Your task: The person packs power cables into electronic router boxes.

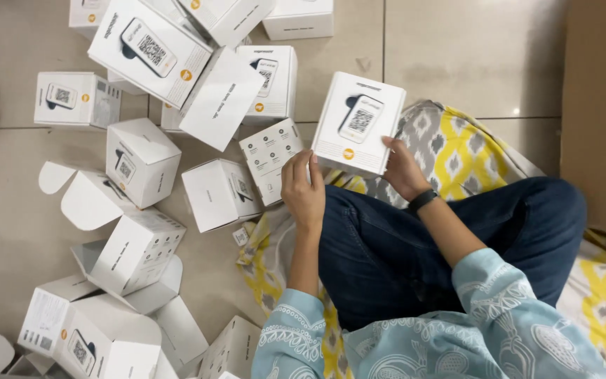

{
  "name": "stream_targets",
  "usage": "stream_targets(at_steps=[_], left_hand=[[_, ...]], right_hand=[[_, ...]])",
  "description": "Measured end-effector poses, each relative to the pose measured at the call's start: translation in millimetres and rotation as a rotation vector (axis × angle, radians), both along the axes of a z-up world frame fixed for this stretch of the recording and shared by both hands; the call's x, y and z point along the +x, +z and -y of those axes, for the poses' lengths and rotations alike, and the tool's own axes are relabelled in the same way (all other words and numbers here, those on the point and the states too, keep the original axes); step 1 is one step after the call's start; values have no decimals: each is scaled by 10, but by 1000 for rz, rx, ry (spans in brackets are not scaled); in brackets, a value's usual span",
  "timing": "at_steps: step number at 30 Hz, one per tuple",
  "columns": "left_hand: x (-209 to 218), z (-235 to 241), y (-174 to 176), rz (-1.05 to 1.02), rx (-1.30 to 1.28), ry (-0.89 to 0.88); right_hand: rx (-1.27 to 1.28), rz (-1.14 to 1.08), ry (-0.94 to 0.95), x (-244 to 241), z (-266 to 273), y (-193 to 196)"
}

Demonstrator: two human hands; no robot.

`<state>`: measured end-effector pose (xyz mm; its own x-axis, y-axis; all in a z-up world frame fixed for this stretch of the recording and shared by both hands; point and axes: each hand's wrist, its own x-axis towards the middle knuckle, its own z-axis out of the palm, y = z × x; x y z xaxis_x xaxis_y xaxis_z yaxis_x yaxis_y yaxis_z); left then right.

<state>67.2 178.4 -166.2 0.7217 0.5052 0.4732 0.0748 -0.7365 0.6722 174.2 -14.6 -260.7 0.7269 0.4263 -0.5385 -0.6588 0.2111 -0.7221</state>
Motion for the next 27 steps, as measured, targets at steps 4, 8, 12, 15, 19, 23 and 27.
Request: stream_targets(at_steps=[4,8,12,15,19,23,27], left_hand=[[223,535,-9,-9,-192,-110],[687,1234,-869,-221,-736,-305],[790,1736,-2053,-548,-1043,-508],[707,1755,-1740,-567,-1033,-502],[714,1663,-922,-825,-1147,-307],[774,1534,-1215,-538,-1108,-306],[947,1344,-1067,-313,-1206,-498]], right_hand=[[71,-29,-125,-27,824,144],[119,-143,-245,-28,1435,-167],[137,-180,-290,-141,1832,-541],[16,-172,-324,-214,1803,-619],[154,-130,-261,-256,1799,-1016],[198,-8,-139,-285,1747,-842],[206,85,-551,-238,1892,-980]])
